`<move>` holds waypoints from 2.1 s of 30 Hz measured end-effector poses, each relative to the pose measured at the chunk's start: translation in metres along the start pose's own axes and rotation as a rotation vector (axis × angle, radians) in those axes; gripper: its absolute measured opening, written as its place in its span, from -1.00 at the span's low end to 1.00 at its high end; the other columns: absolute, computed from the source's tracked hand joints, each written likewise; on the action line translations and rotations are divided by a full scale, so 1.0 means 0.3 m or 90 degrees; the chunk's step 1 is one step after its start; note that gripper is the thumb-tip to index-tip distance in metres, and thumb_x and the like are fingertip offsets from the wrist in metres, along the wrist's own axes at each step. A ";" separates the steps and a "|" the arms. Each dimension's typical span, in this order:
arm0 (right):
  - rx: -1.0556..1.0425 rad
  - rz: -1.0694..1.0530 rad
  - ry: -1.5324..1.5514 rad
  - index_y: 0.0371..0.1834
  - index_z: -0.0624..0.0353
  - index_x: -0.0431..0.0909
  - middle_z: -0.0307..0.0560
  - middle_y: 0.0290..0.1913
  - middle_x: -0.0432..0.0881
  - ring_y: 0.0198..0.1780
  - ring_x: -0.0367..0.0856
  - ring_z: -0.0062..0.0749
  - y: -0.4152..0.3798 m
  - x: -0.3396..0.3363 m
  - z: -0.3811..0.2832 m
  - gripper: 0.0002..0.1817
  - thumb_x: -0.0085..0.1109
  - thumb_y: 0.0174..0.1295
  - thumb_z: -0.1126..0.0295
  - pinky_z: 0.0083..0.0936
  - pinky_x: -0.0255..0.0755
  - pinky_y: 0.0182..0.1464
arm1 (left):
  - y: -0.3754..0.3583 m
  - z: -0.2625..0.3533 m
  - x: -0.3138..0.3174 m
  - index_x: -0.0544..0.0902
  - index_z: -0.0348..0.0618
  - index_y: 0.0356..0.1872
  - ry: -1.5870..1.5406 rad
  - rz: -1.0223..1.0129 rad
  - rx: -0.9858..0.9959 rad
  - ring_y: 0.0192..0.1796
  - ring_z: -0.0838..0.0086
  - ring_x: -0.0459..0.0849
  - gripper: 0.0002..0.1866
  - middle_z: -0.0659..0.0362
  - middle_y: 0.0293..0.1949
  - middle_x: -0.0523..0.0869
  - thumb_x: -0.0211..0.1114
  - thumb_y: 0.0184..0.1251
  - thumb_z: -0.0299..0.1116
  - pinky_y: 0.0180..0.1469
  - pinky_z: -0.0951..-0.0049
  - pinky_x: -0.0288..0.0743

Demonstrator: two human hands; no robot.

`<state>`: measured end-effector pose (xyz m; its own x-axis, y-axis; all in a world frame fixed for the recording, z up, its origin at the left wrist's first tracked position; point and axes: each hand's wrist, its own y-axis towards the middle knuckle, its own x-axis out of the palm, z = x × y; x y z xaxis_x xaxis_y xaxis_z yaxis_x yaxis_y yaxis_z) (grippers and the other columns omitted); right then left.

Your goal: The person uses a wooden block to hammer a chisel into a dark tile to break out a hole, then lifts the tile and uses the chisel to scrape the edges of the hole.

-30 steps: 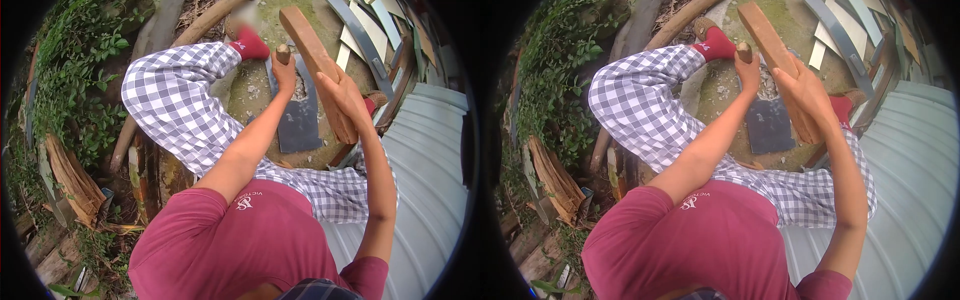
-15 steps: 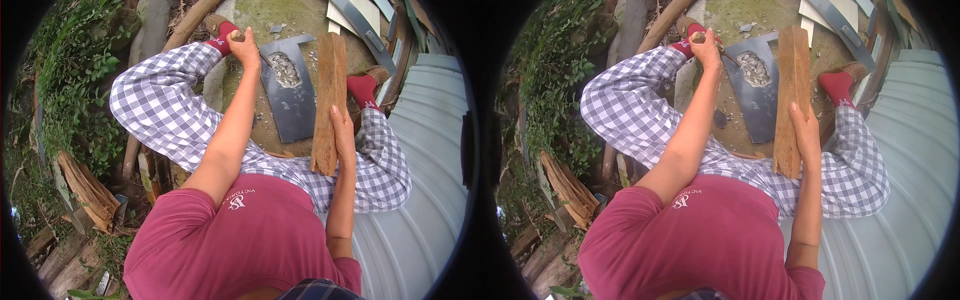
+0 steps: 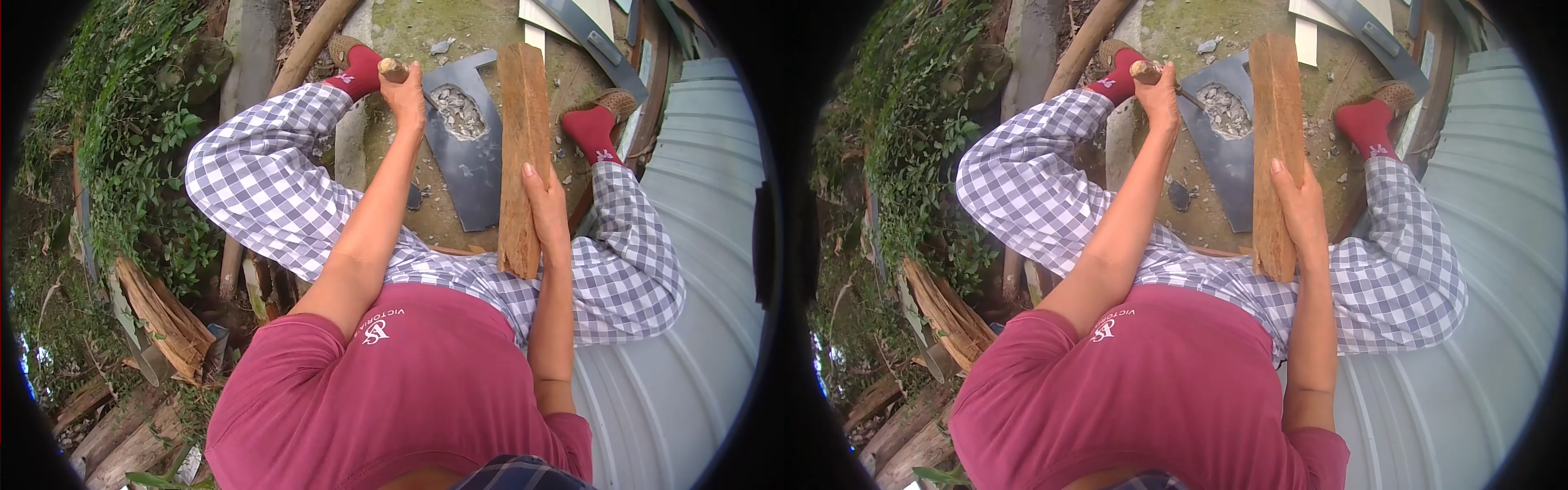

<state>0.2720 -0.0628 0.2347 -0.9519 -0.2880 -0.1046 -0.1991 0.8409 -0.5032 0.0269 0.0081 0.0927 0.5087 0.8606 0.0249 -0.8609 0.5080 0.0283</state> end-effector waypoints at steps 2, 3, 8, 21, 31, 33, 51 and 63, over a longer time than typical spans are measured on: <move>0.009 0.007 -0.006 0.18 0.33 0.39 0.00 -0.06 0.58 -0.06 0.52 -0.43 -0.007 -0.006 -0.004 -0.43 0.08 0.28 0.08 -0.47 0.38 0.00 | -0.008 -0.007 0.007 0.46 -0.13 -0.24 -0.003 -0.005 0.005 -0.35 0.56 0.51 -0.72 0.28 -0.36 0.55 0.39 0.10 -0.43 -0.27 0.54 0.42; 0.011 0.011 -0.003 0.18 0.33 0.39 0.00 -0.06 0.58 -0.06 0.52 -0.43 -0.007 -0.010 -0.001 -0.43 0.08 0.28 0.08 -0.47 0.38 0.00 | -0.006 -0.005 0.006 0.47 -0.13 -0.27 0.005 -0.015 0.018 -0.37 0.58 0.51 -0.75 0.29 -0.38 0.55 0.38 0.10 -0.44 -0.29 0.54 0.42; -0.004 0.017 -0.018 0.18 0.31 0.40 0.04 -0.07 0.59 -0.05 0.54 -0.38 0.006 -0.019 0.009 -0.40 0.08 0.26 0.03 -0.45 0.39 0.00 | 0.025 0.046 -0.019 0.52 -0.13 -0.37 -0.004 -0.184 -0.062 -0.42 0.64 0.50 -0.85 0.32 -0.46 0.55 0.35 0.12 -0.47 -0.34 0.56 0.41; 0.012 0.004 -0.055 0.21 0.28 0.39 0.02 -0.09 0.60 -0.09 0.56 -0.38 -0.007 0.008 0.016 -0.37 0.09 0.24 0.00 -0.44 0.40 -0.03 | 0.103 -0.027 -0.055 0.51 -0.11 -0.36 -0.094 -0.180 -0.114 -0.42 0.59 0.54 -0.82 0.29 -0.45 0.58 0.35 0.09 -0.51 -0.33 0.53 0.43; -0.003 0.000 -0.072 0.20 0.28 0.39 -0.01 -0.11 0.59 -0.10 0.54 -0.40 0.008 0.005 0.026 -0.38 0.08 0.24 0.00 -0.45 0.39 -0.02 | -0.235 0.050 0.067 0.47 -0.17 -0.30 0.193 -0.288 0.225 -0.32 0.21 0.55 -0.71 0.08 -0.38 0.56 0.40 -0.02 -0.47 -0.23 0.30 0.42; -0.024 0.008 -0.082 0.19 0.28 0.40 -0.01 -0.11 0.59 -0.10 0.54 -0.40 0.016 -0.005 0.031 -0.38 0.08 0.25 0.00 -0.45 0.39 -0.03 | -0.304 0.020 0.048 0.47 -0.17 -0.29 0.211 -0.356 0.280 -0.25 0.18 0.54 -0.69 0.08 -0.35 0.54 0.41 -0.06 -0.48 -0.16 0.26 0.41; -0.013 0.048 -0.022 0.16 0.33 0.40 0.03 -0.05 0.57 -0.05 0.52 -0.37 0.018 -0.028 0.017 -0.38 0.08 0.25 0.00 -0.45 0.36 0.02 | -0.001 0.083 -0.006 0.47 -0.23 -0.23 0.062 -0.163 -0.026 -0.33 0.56 0.55 -0.70 0.23 -0.38 0.60 0.39 0.07 -0.41 -0.21 0.49 0.48; -0.004 0.054 -0.033 0.18 0.33 0.39 0.05 -0.06 0.58 -0.06 0.53 -0.36 0.029 -0.025 0.045 -0.37 0.08 0.25 0.00 -0.44 0.37 0.01 | 0.031 0.031 -0.016 0.48 -0.25 -0.14 0.046 -0.133 -0.028 -0.29 0.51 0.57 -0.63 0.18 -0.31 0.61 0.40 0.05 -0.39 -0.17 0.46 0.48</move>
<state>0.2806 -0.0594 0.2197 -0.9523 -0.2383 -0.1904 -0.1197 0.8661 -0.4853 0.0167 0.0083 0.1021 0.6750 0.7361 -0.0491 -0.7375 0.6751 -0.0179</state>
